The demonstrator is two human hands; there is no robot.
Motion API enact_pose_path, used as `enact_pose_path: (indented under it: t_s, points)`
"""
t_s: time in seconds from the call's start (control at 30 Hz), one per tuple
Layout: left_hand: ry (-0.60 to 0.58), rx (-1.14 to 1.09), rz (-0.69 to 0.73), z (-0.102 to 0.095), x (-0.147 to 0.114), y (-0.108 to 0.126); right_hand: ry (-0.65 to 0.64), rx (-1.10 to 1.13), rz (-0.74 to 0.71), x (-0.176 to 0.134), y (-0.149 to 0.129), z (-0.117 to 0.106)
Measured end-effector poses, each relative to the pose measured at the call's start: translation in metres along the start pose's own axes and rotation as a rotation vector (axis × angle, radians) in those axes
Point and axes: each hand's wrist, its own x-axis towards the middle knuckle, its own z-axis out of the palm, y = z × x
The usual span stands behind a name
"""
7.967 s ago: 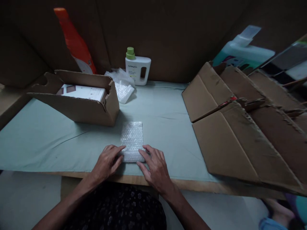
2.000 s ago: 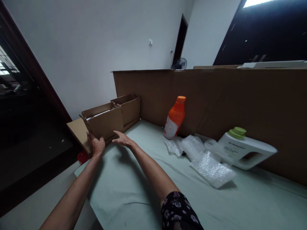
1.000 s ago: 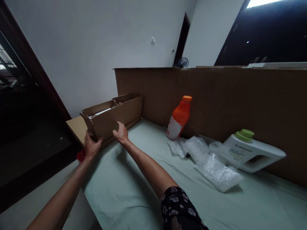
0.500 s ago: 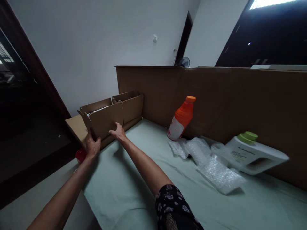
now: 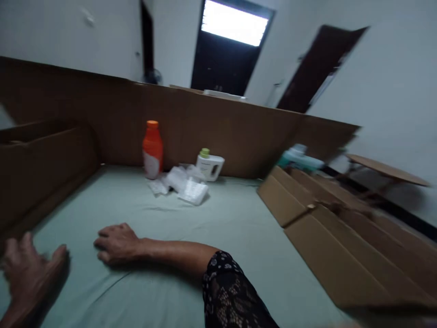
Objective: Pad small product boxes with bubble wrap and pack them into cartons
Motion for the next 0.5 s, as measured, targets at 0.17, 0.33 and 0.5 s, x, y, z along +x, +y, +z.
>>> enact_pose_path:
  t_s: [0.17,0.33,0.5]
  points:
    - [-0.247,0.000,0.557,0.054,-0.077,0.027,-0.067,-0.316,-0.087,-0.121,0.015,-0.034]
    - [-0.205,-0.040,0.841,0.063,-0.172,0.074,0.195,-0.455,0.325,-0.237,0.052,-0.118]
    - [-0.218,-0.130,0.962,0.054,-0.223,0.112,0.541,-0.715,0.785,-0.346,0.100,-0.254]
